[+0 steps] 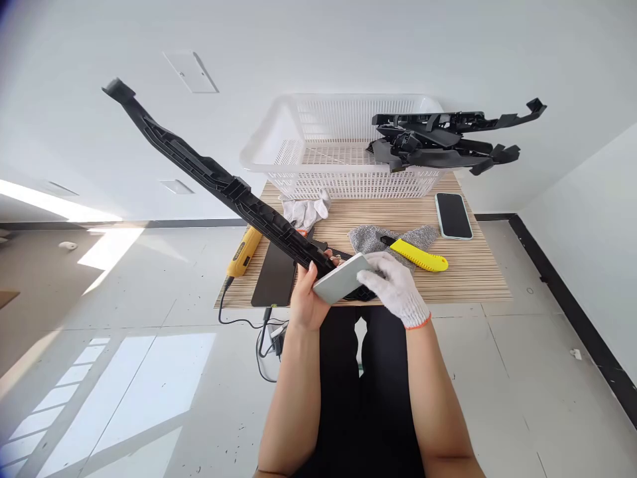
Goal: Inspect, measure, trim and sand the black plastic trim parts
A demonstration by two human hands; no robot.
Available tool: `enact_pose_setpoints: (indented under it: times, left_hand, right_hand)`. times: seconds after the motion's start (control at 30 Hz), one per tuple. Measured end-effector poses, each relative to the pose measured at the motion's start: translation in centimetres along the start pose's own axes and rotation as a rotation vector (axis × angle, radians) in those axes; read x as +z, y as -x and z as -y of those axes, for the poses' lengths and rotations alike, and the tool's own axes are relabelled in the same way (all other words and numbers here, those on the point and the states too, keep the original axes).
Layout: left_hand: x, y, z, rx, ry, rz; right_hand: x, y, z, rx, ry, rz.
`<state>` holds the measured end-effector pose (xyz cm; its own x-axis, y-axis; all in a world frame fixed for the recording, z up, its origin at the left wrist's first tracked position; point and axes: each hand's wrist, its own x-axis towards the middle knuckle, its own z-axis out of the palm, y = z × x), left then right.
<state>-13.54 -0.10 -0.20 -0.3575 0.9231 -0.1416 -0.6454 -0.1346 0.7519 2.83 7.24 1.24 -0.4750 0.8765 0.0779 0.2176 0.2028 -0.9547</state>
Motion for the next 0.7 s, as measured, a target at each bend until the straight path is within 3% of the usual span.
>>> enact_pose_setpoints:
  times: [0.17,0.3,0.4,0.53,0.7]
  left_hand:
    - [-0.1,0.0,-0.2,-0.002,0.062,-0.007]
    - [-0.3,0.2,-0.3,-0.017,0.091,0.006]
    - [-0.5,0.3,-0.2,0.008,0.092,0.037]
    - [-0.4,0.7,0.0,0.015,0.072,0.08]
    - [0.2,1.1,0.1,-0.025,0.045,0.102]
  right_hand:
    - [0.2,0.0,0.4,-0.005,0.04,-0.096]
    - [0.2,-0.3,0.4,0.04,0.07,0.024]
    - [0.0,-0.4,0.3,0.046,0.019,-0.095]
    - [-0.1,-0.3,0.2,0.029,0.053,0.1]
    - [-0.1,-0.4,0.1,0.033,-0.066,-0.099]
